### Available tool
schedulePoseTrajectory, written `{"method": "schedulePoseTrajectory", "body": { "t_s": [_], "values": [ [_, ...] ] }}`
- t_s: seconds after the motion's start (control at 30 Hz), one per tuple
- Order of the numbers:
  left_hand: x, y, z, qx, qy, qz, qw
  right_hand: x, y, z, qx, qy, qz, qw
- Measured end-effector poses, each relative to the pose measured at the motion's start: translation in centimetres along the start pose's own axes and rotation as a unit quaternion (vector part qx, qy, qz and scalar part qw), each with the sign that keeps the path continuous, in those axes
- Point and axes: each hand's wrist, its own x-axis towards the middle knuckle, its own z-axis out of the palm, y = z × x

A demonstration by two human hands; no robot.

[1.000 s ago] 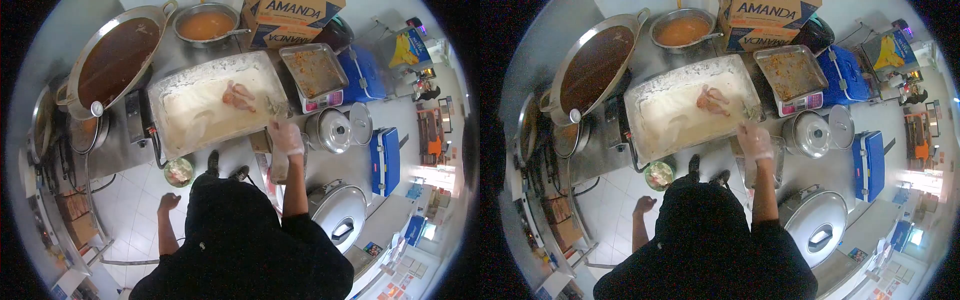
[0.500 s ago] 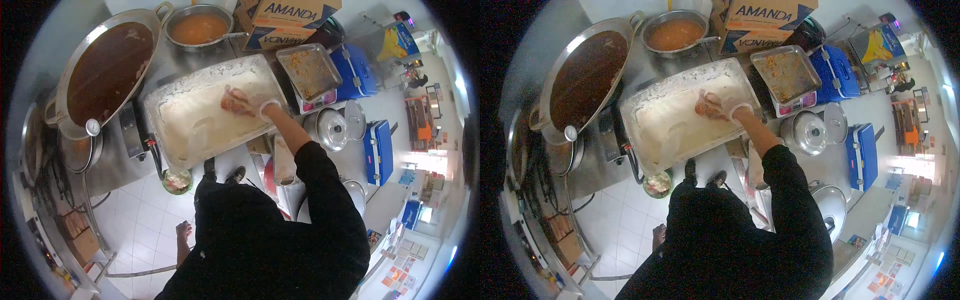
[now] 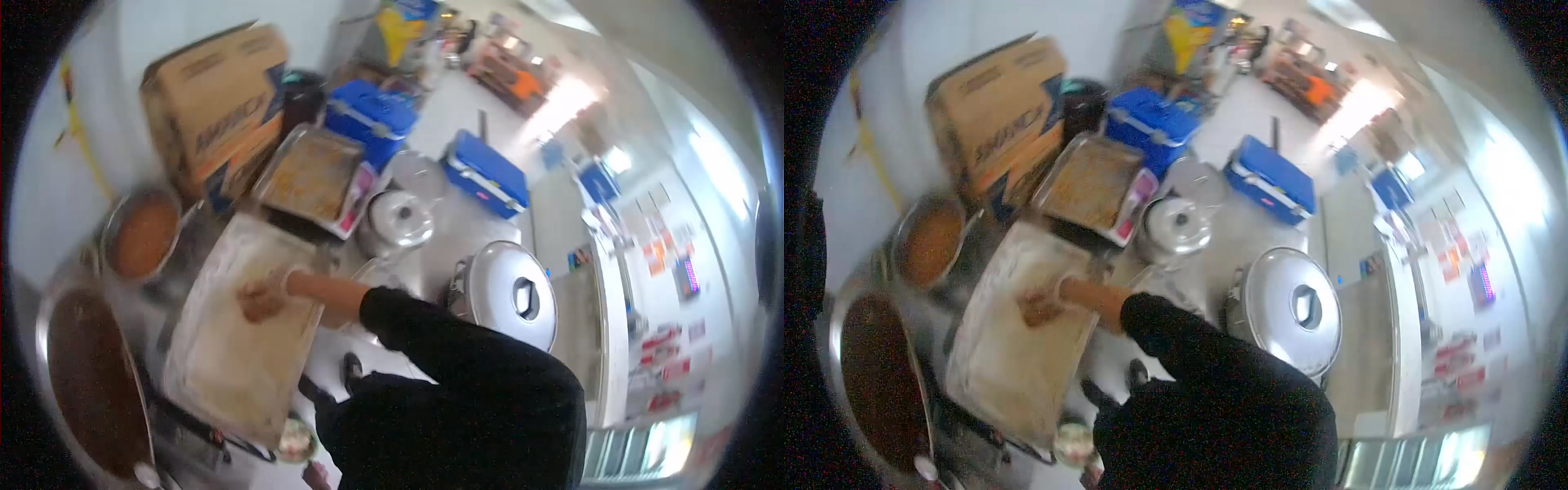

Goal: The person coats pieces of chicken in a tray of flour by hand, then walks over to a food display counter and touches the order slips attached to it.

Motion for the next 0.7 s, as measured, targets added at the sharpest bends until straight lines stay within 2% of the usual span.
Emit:
{"method": "schedulePoseTrajectory", "body": {
  "t_s": [0.07,0.17,0.23,0.3,0.33,0.4,0.63,0.7],
  "values": [
    [1.5,5.5,2.9,0.043,0.015,0.007,0.999,-6.1,-5.3,-5.2,-0.025,-0.011,0.021,0.999],
    [3.4,12.7,6.1,0.088,0.013,0.038,0.995,-7.2,-5.6,-6.6,-0.107,-0.024,0.043,0.993],
    [4.0,16.7,8.0,0.112,0.006,0.061,0.992,-4.4,-2.0,-3.9,-0.075,0.006,0.080,0.994],
    [4.5,20.0,9.7,0.127,-0.001,0.083,0.988,-3.4,0.1,-3.0,-0.201,0.055,0.032,0.977],
    [4.7,21.2,10.5,0.133,-0.005,0.092,0.987,-3.4,0.5,-2.5,-0.200,0.059,0.038,0.977],
    [4.7,23.1,12.0,0.143,-0.012,0.105,0.984,-3.9,1.3,-2.8,-0.166,0.142,0.045,0.975],
    [4.4,24.9,14.9,0.160,-0.023,0.112,0.981,-6.1,1.4,-0.6,-0.178,0.168,0.020,0.969],
    [4.1,24.5,15.3,0.163,-0.018,0.105,0.981,-3.7,3.9,2.9,-0.144,0.270,-0.037,0.951]
  ]
}}
